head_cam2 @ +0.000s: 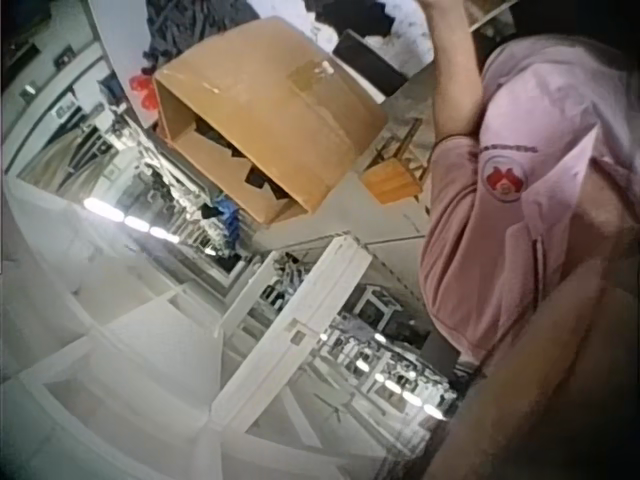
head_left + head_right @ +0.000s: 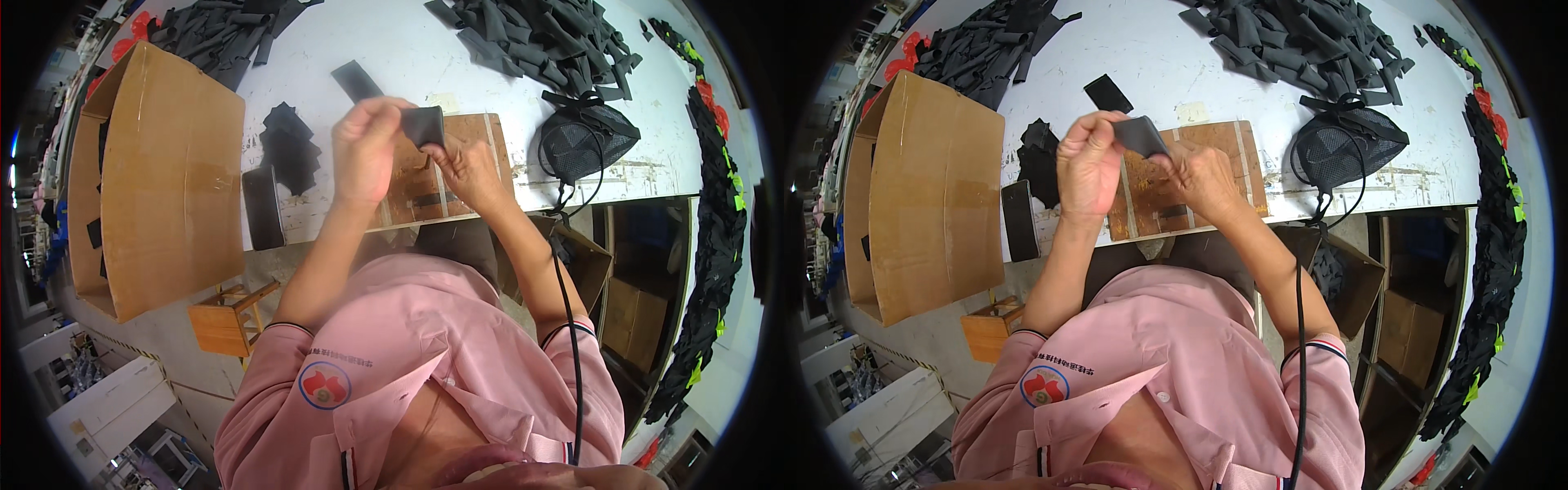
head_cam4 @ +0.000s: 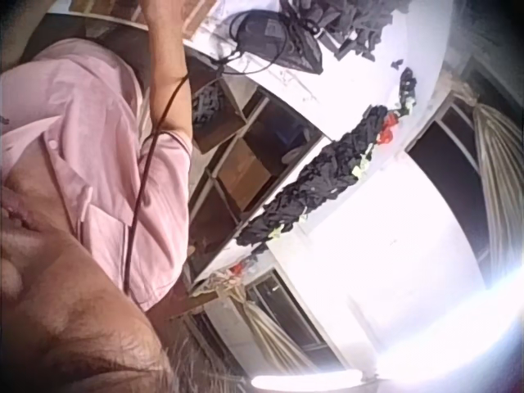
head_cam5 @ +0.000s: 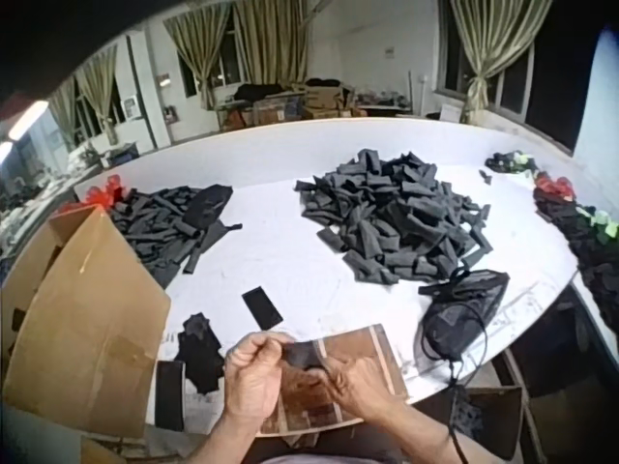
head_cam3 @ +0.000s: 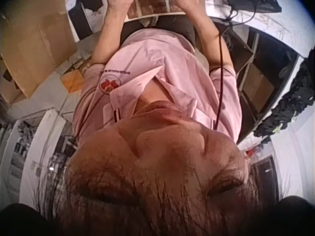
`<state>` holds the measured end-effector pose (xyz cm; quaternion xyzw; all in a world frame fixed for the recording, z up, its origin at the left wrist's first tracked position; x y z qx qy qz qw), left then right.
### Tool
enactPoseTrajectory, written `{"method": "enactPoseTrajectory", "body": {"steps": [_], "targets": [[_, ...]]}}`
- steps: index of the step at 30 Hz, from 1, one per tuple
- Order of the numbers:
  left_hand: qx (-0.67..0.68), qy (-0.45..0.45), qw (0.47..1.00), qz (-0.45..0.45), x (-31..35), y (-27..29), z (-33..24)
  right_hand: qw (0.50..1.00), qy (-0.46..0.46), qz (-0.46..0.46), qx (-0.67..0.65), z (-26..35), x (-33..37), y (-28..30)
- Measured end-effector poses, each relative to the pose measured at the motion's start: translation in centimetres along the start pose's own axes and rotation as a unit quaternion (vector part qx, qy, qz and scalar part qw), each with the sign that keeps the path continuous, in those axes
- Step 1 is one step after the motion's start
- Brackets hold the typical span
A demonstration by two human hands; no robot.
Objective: Assembling black foam pieces onto a long component at a workbench.
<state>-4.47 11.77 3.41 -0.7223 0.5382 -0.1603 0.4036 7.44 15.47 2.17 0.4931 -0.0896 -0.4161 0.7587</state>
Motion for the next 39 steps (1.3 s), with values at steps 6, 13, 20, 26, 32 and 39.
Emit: {"method": "enactPoseTrajectory", "body": {"steps": [6, 13, 20, 26, 32, 39], "targets": [[-0.161, 0.009, 0.986, 0.047, -0.6, -2.3, -0.9, 0.999, -0.018, 0.036, 0.011, 0.6, -0.2, 0.5], [-0.262, 0.017, 0.963, 0.056, -0.6, -1.0, -0.4, 0.997, 0.029, 0.075, 0.019, 1.4, -0.4, 0.8], [-0.319, -0.034, 0.945, 0.068, -0.6, -1.8, -1.2, 0.996, 0.082, -0.024, -0.012, 1.1, -0.6, 0.7], [-0.333, -0.043, 0.942, -0.030, -2.2, 2.0, -0.5, 0.998, 0.013, 0.057, -0.013, -0.6, -0.7, 0.2], [-0.691, 0.114, 0.645, -0.305, -7.6, 15.0, 1.3, 0.910, -0.092, 0.031, -0.404, -4.0, -10.5, 7.9], [-0.561, 0.038, 0.790, -0.246, -7.9, 17.8, 1.8, 0.941, -0.192, 0.079, -0.266, -5.4, -0.3, 1.9]]}}
Point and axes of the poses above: each hand's wrist, its own x-axis away from the middle knuckle, its own y-axis out of the back of the hand, z = x × y, the point moved 8 cm from there along -x, towards the middle knuckle, and after that the axes turned 11 degrees about x, right-handed, at the moved point
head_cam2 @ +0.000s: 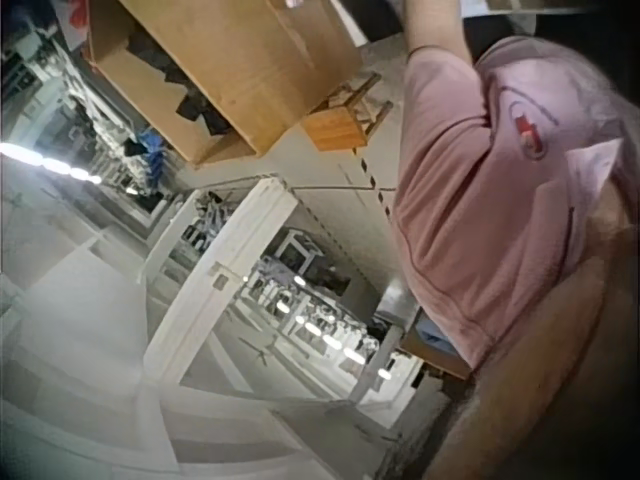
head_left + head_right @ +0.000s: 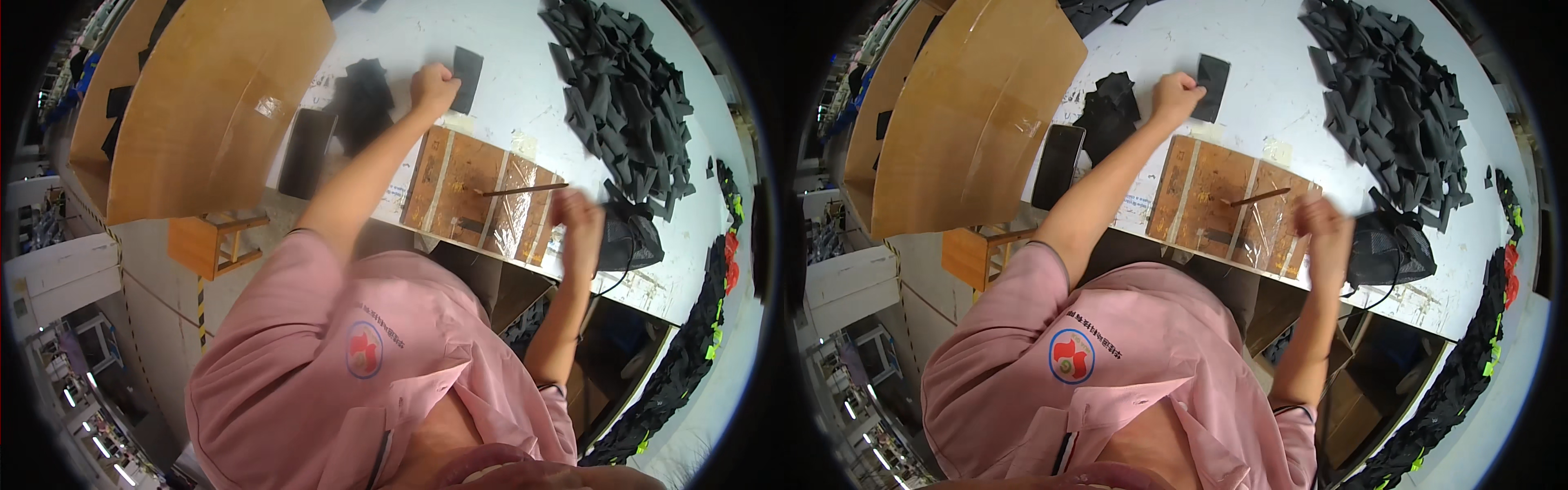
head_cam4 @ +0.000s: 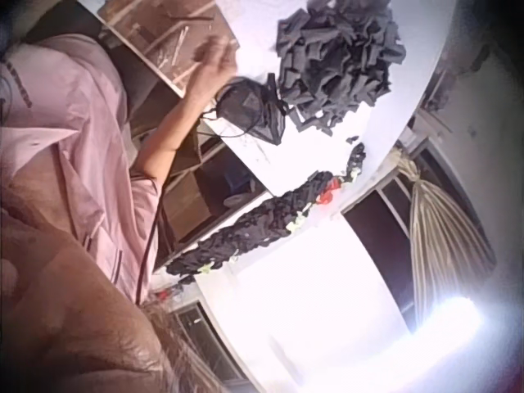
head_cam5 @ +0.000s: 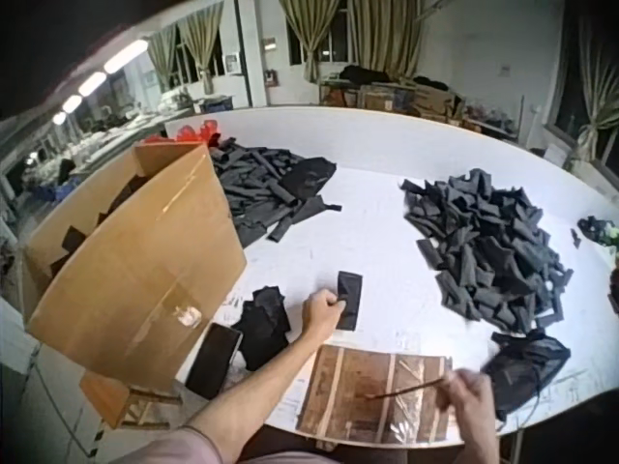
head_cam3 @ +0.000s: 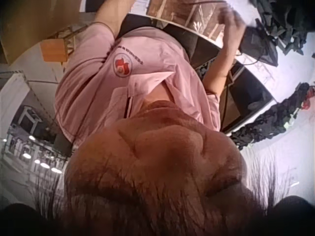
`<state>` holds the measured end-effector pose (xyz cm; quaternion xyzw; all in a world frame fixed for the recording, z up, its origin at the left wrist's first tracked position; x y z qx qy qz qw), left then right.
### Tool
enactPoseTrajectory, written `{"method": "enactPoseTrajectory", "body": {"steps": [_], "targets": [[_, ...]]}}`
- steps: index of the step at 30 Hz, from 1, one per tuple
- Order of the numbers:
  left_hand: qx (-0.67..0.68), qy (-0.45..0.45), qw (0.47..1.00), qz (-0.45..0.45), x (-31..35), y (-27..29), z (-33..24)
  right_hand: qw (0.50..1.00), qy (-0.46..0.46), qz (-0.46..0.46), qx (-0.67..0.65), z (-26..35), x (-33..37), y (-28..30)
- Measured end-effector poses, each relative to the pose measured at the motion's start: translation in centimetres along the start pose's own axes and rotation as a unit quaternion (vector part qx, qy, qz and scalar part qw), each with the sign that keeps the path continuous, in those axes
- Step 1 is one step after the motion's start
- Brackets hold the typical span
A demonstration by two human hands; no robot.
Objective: Assembling black foam pieces onto a long component at a workbench.
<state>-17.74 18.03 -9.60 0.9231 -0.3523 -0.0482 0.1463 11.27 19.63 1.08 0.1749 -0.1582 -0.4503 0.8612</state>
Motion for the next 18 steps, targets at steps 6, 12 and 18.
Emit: {"method": "enactPoseTrajectory", "body": {"steps": [6, 12, 18], "targets": [[0.247, 0.146, 0.909, 0.301, 10.5, 1.4, -4.9, 0.938, -0.068, 0.189, -0.283, -1.0, 4.5, -11.5], [0.235, 0.137, 0.897, 0.349, 15.9, 2.3, -7.8, 0.868, -0.155, 0.184, -0.434, -0.7, 3.5, -14.5], [0.414, 0.165, 0.872, 0.204, 18.3, 5.6, -6.3, 0.845, -0.174, 0.128, -0.490, 0.2, 3.6, -13.8]]}}
Point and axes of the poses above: each hand's wrist, its own x-axis away from the middle knuckle, its own y-axis out of the back of the hand, z = x × y, the point moved 8 cm from there along -x, towards the middle knuckle, and after that the axes turned 11 degrees about x, right-handed, at the moved point
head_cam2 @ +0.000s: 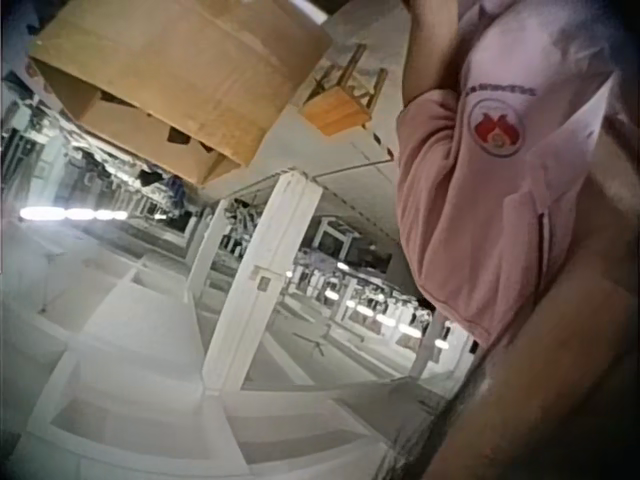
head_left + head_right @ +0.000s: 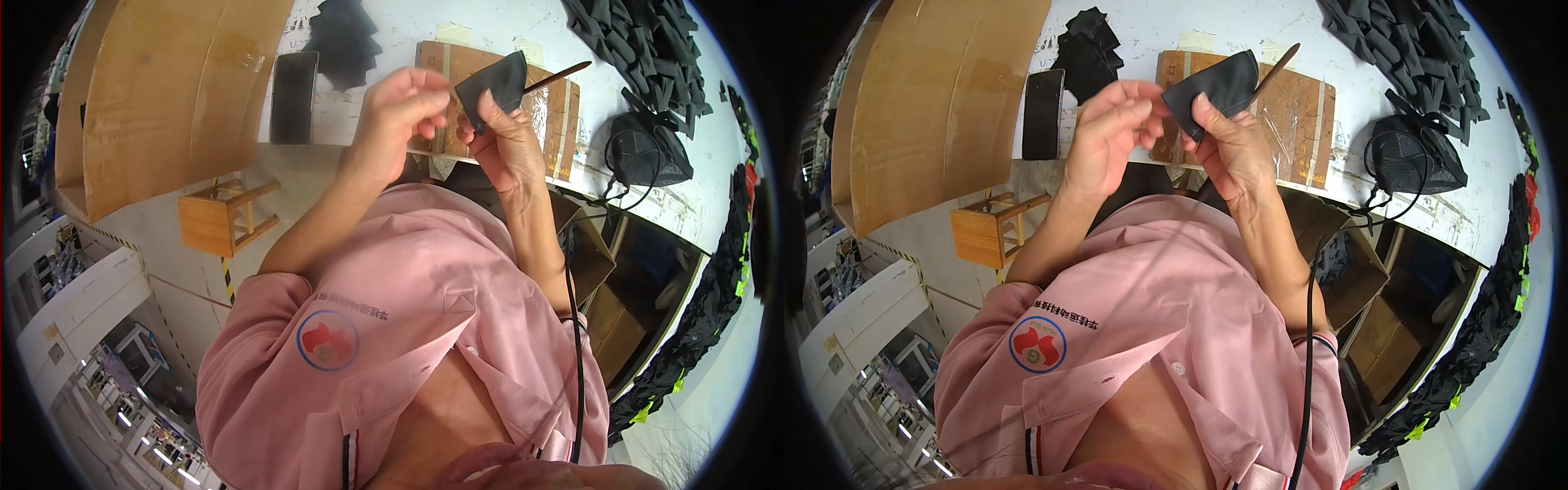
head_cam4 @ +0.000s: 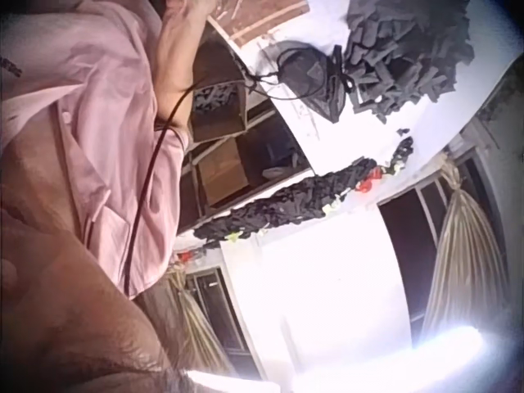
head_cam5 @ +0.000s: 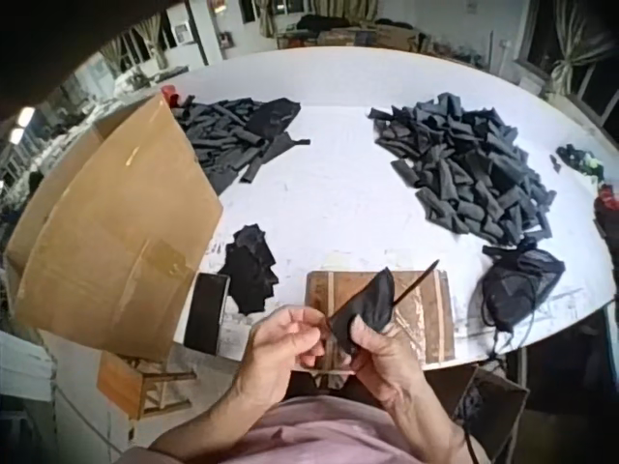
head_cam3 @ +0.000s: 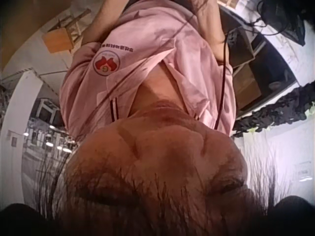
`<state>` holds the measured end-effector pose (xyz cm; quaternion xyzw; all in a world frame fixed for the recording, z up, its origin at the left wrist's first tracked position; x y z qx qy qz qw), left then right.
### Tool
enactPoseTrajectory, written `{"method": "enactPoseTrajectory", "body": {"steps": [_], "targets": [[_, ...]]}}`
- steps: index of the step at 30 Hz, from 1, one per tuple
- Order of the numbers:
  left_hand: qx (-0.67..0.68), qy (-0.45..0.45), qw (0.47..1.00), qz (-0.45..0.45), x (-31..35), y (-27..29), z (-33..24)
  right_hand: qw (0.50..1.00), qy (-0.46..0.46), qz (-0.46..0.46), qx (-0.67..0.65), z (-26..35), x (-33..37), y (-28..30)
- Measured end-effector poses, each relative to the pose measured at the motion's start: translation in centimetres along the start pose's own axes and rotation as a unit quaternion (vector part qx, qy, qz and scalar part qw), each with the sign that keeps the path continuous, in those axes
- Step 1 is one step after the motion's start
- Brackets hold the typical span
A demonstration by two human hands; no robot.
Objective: Assembling black foam pieces onto a long component at a workbench.
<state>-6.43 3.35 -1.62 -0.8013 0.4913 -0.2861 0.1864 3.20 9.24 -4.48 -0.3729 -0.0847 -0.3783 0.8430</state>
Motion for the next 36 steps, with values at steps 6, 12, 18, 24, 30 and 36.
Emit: {"method": "enactPoseTrajectory", "body": {"steps": [6, 12, 18, 24, 30, 36], "targets": [[-0.015, -0.008, 1.000, 0.008, 1.2, -1.2, 0.1, 1.000, 0.006, 0.016, -0.007, 0.0, 0.5, -0.6], [0.006, 0.013, 1.000, 0.023, 1.0, -1.4, 0.3, 0.999, 0.016, 0.027, 0.005, 0.2, 0.5, -1.1], [-0.050, -0.003, 0.999, -0.001, 0.7, -0.8, 0.4, 1.000, -0.008, 0.026, 0.001, -0.2, 0.4, -1.3], [-0.178, -0.109, 0.977, -0.032, 0.8, -0.2, -1.4, 0.718, 0.248, -0.155, 0.631, 4.0, 2.2, 0.0], [-0.300, -0.139, 0.943, 0.043, 1.2, -2.2, -1.4, 0.782, 0.385, -0.070, 0.486, 5.6, 4.3, -2.8], [-0.426, -0.200, 0.881, -0.047, 1.4, -1.3, -1.5, 0.740, 0.361, -0.128, 0.553, 5.9, 4.2, -2.7]]}}
Point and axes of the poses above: each hand's wrist, its own x-axis away from the middle knuckle, its own y-axis out of the back of the hand, z = x × y, the point moved 8 cm from there along -x, towards the middle knuckle, and after that the axes turned 11 degrees about x, right-handed, at the moved point
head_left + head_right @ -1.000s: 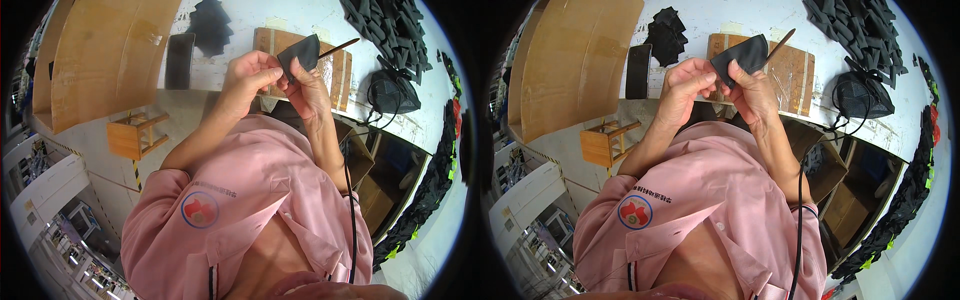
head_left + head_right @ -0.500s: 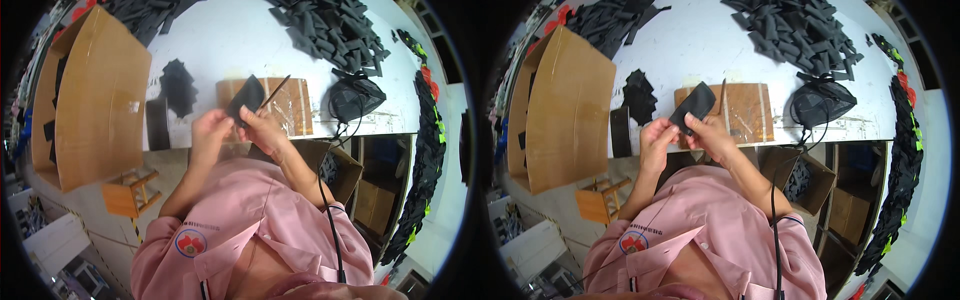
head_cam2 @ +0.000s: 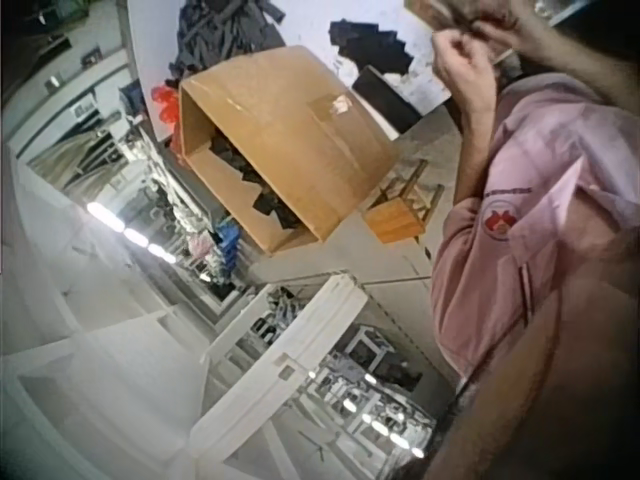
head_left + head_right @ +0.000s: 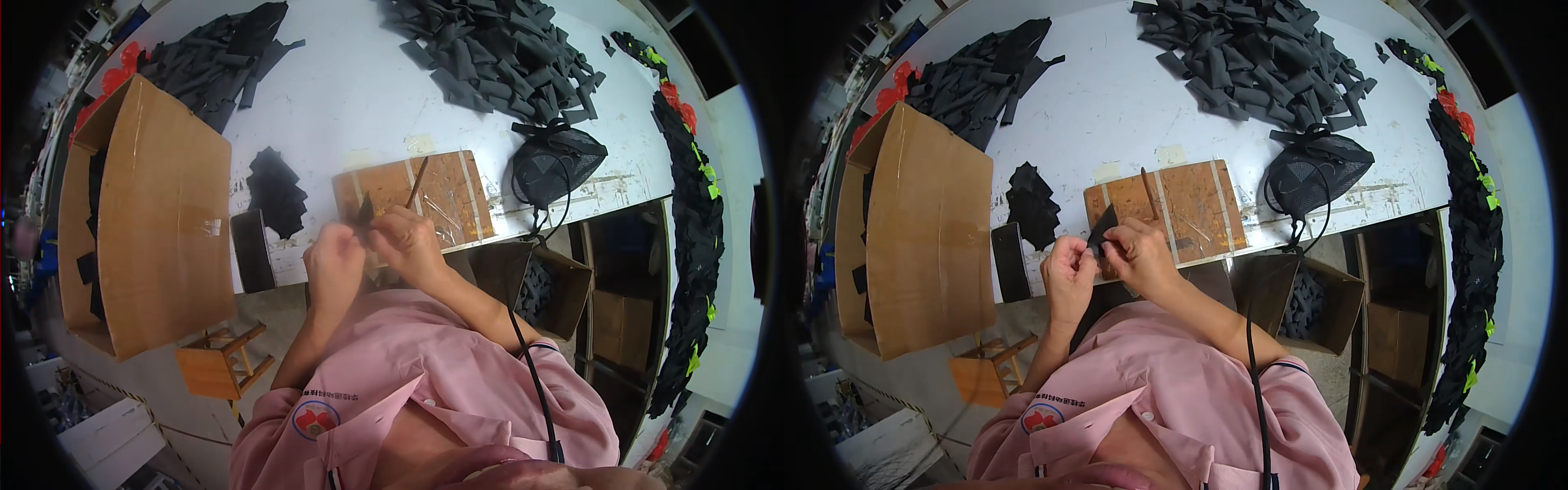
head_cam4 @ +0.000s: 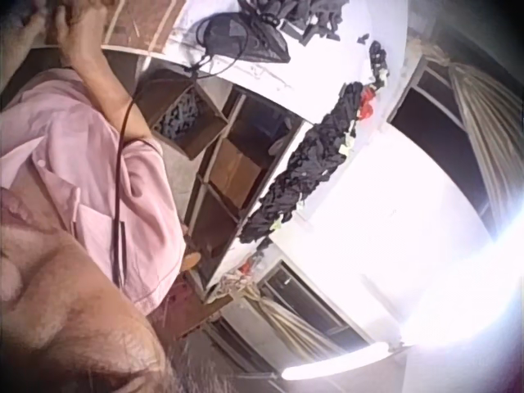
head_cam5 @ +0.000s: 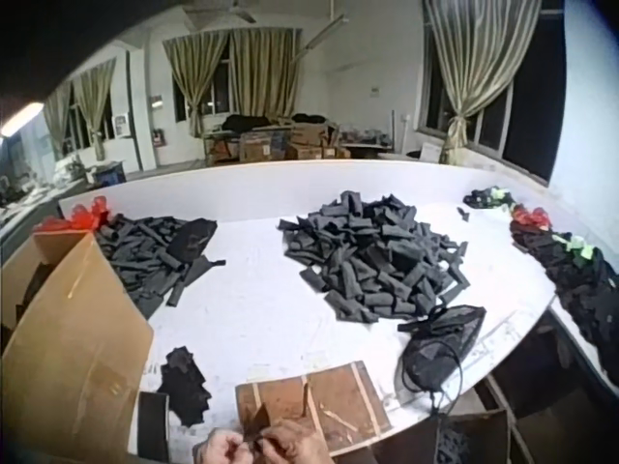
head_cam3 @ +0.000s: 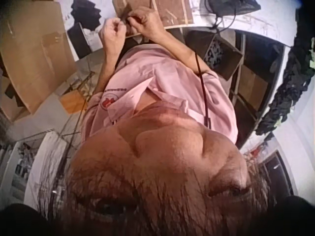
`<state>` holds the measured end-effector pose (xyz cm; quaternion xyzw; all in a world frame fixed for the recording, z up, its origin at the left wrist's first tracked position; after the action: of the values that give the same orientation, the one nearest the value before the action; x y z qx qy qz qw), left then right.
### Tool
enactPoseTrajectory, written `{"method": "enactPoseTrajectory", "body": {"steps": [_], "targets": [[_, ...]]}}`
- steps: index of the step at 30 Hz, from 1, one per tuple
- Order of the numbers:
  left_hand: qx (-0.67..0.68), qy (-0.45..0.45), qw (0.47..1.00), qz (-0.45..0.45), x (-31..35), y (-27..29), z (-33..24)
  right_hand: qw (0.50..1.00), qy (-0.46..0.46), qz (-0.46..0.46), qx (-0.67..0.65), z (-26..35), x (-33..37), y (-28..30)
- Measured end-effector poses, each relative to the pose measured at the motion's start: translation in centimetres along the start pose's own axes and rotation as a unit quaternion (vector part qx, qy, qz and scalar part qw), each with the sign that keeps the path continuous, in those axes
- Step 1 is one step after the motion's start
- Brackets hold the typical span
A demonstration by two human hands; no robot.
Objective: Assembling black foam pieces onto a long component at a workbench.
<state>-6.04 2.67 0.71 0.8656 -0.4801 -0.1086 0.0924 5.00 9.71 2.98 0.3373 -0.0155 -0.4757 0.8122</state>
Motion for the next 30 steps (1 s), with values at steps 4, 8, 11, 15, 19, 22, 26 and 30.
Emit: {"method": "enactPoseTrajectory", "body": {"steps": [4, 8, 11, 15, 19, 22, 26, 30], "targets": [[0.228, 0.050, 0.970, -0.065, 0.4, -0.4, 1.2, 0.995, 0.055, -0.045, 0.071, 0.8, 0.3, -0.1], [0.183, 0.049, 0.978, -0.088, 0.3, -0.5, 1.8, 0.990, 0.068, -0.044, 0.115, 0.9, 0.7, -0.9], [0.169, -0.028, 0.980, -0.106, 0.4, -0.4, 1.8, 0.986, 0.055, -0.052, 0.147, 0.6, 0.6, -0.7], [0.462, 0.211, 0.861, -0.026, -0.4, -1.7, 4.3, 0.996, 0.001, -0.052, 0.073, -0.8, 0.2, -0.4], [0.541, 0.237, 0.801, 0.097, -0.6, -2.8, 1.8, 0.886, -0.251, 0.099, -0.378, -4.1, 0.6, -3.4], [0.336, 0.141, 0.931, 0.009, -1.3, -0.8, 3.2, 0.746, -0.337, 0.182, -0.545, -4.1, 1.9, -5.5], [0.106, -0.030, 0.988, -0.110, -1.0, 0.4, 0.3, 0.758, -0.267, 0.224, -0.552, -2.4, 1.6, -5.7], [0.338, 0.060, 0.939, 0.007, -1.6, -0.9, 1.5, 0.799, -0.294, 0.171, -0.496, -4.7, 2.0, -5.2]]}}
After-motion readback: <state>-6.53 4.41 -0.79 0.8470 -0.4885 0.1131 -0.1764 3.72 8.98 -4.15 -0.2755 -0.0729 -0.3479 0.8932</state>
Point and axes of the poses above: each hand's wrist, its own x-axis away from the middle knuckle, its own y-axis out of the back of the hand, z = x × y, the point moved 8 cm from there along -x, towards the middle knuckle, and after that the axes turned 11 degrees about x, right-handed, at the moved point
